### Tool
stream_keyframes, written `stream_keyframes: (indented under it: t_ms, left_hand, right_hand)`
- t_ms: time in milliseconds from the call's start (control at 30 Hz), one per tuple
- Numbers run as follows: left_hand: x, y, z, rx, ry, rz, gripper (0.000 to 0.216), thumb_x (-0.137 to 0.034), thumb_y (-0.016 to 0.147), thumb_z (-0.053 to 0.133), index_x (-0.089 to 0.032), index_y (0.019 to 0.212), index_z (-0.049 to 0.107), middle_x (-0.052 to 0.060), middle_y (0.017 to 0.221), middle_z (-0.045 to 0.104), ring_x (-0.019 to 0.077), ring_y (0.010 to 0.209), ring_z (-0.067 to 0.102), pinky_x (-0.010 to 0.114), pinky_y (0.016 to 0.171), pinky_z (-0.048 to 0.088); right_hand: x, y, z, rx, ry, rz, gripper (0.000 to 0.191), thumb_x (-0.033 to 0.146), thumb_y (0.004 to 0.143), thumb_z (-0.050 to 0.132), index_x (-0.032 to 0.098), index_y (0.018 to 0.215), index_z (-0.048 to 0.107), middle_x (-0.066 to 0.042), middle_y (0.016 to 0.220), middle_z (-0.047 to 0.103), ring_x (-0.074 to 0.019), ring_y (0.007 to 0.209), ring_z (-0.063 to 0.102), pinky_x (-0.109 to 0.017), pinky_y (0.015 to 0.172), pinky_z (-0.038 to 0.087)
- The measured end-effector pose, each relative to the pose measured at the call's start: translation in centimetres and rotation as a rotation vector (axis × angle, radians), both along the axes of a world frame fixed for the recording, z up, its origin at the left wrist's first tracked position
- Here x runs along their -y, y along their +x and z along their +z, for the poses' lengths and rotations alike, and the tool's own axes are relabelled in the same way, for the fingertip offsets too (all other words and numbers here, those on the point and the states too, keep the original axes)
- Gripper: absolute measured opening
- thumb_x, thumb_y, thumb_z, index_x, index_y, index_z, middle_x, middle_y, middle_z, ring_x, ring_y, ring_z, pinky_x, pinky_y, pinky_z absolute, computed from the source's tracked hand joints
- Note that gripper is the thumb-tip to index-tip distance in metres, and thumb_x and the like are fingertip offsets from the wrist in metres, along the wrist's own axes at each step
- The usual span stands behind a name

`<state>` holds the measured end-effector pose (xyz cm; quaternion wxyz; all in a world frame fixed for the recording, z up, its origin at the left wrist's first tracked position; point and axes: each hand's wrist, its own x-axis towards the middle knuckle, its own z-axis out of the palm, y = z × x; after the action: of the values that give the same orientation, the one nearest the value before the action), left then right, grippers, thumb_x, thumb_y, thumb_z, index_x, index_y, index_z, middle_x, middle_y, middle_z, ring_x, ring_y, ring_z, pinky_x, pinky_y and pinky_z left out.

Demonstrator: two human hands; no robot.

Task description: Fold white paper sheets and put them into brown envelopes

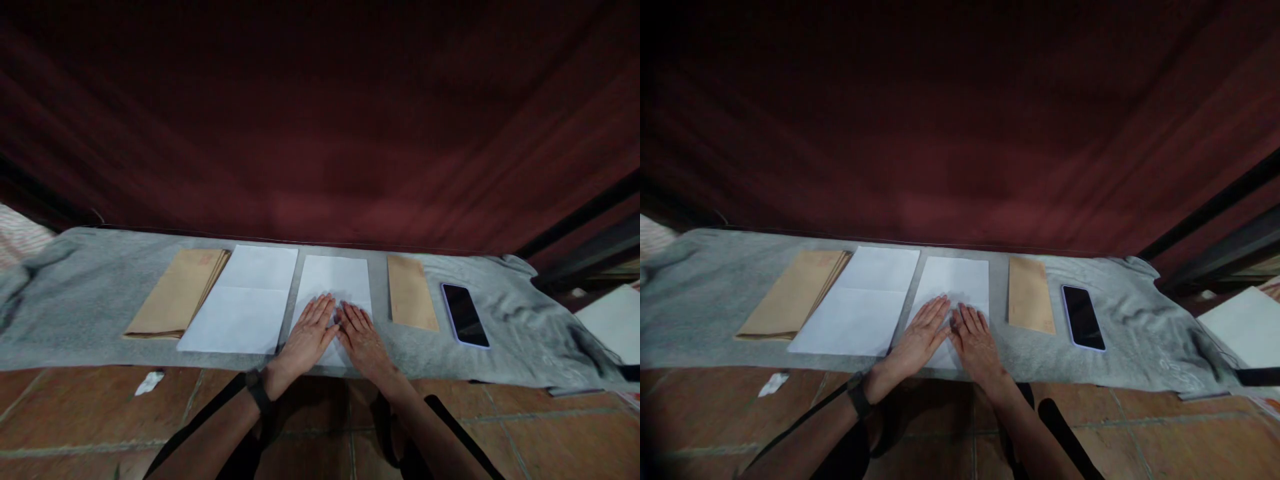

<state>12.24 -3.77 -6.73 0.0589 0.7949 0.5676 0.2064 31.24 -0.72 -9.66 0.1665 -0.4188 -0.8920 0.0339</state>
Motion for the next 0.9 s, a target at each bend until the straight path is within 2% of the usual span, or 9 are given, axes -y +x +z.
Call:
stream_keyframes:
  t_ms: [100, 200, 433, 567, 633, 733, 800, 900]
  left_hand:
    - [0.1, -0.2, -2.3, -0.127, 0.036, 0.089, 0.06, -0.046, 0.104, 0.039, -0.01, 0.152, 0.04, 0.018, 0.158, 0.042, 0.0286, 0.15, 0.035, 0.051, 0.12, 0.036]
    - [0.9, -0.2, -3.4, -0.175, 0.078, 0.146, 0.061, -0.046, 0.104, 0.04, -0.011, 0.153, 0.038, 0.018, 0.159, 0.04, 0.0285, 0.15, 0.033, 0.049, 0.121, 0.034]
    - [1.9, -1.3, -3.1, -0.197, 0.102, 0.177, 0.067, -0.051, 0.103, 0.041, -0.01, 0.155, 0.035, 0.019, 0.159, 0.039, 0.0291, 0.151, 0.032, 0.048, 0.121, 0.034]
    - [2.2, -1.1, -2.4, -0.183, 0.119, 0.222, 0.066, -0.047, 0.103, 0.042, -0.009, 0.156, 0.031, 0.02, 0.162, 0.033, 0.03, 0.153, 0.026, 0.051, 0.123, 0.029]
    - [2.4, -0.6, -1.7, -0.172, 0.103, 0.145, 0.062, -0.044, 0.104, 0.043, -0.013, 0.156, 0.032, 0.015, 0.165, 0.029, 0.0284, 0.155, 0.021, 0.05, 0.125, 0.024]
    - [2.8, 0.2, -1.1, -0.141, 0.047, -0.056, 0.058, -0.045, 0.104, 0.044, -0.018, 0.155, 0.036, 0.009, 0.165, 0.031, 0.0239, 0.155, 0.021, 0.046, 0.127, 0.02]
    - [3.2, 0.7, -1.1, -0.12, 0.007, -0.141, 0.061, -0.049, 0.102, 0.046, -0.018, 0.154, 0.037, 0.009, 0.163, 0.035, 0.0234, 0.154, 0.024, 0.045, 0.127, 0.019]
    - [3.8, 1.0, -1.3, -0.11, -0.036, -0.194, 0.067, -0.054, 0.099, 0.051, -0.016, 0.152, 0.039, 0.012, 0.163, 0.035, 0.0255, 0.154, 0.026, 0.045, 0.127, 0.017]
  right_hand:
    - [0.3, -0.2, -0.6, 0.036, 0.044, -0.025, 0.054, 0.04, 0.105, 0.042, 0.016, 0.154, 0.041, -0.012, 0.16, 0.04, -0.0283, 0.148, 0.038, -0.05, 0.121, 0.033]
    - [0.2, 0.4, -1.0, 0.06, 0.071, -0.053, 0.056, 0.04, 0.105, 0.042, 0.016, 0.156, 0.039, -0.013, 0.16, 0.04, -0.0282, 0.147, 0.039, -0.049, 0.12, 0.033]
    - [-0.4, 2.9, -1.9, 0.048, 0.121, -0.1, 0.058, 0.04, 0.106, 0.038, 0.013, 0.157, 0.033, -0.016, 0.161, 0.038, -0.0285, 0.147, 0.039, -0.048, 0.119, 0.035]
    - [-0.2, 4.1, -1.9, 0.028, 0.104, -0.125, 0.062, 0.043, 0.107, 0.035, 0.012, 0.159, 0.027, -0.017, 0.16, 0.039, -0.0298, 0.147, 0.038, -0.051, 0.119, 0.034]
    - [0.0, 4.0, -1.5, 0.023, 0.074, -0.128, 0.062, 0.044, 0.107, 0.032, 0.012, 0.16, 0.026, -0.017, 0.161, 0.037, -0.0307, 0.149, 0.035, -0.053, 0.12, 0.032]
    - [0.3, 3.4, -0.9, 0.036, 0.013, -0.058, 0.06, 0.041, 0.107, 0.031, 0.015, 0.161, 0.023, -0.014, 0.164, 0.031, -0.0291, 0.152, 0.029, -0.054, 0.121, 0.029]
    - [0.5, 2.9, -0.6, 0.066, -0.022, 0.018, 0.058, 0.038, 0.108, 0.03, 0.018, 0.161, 0.023, -0.012, 0.166, 0.027, -0.0271, 0.153, 0.027, -0.052, 0.122, 0.027]
    - [0.5, 2.6, -0.7, 0.106, -0.039, 0.069, 0.055, 0.036, 0.108, 0.029, 0.02, 0.161, 0.027, -0.011, 0.167, 0.025, -0.0254, 0.153, 0.027, -0.051, 0.123, 0.025]
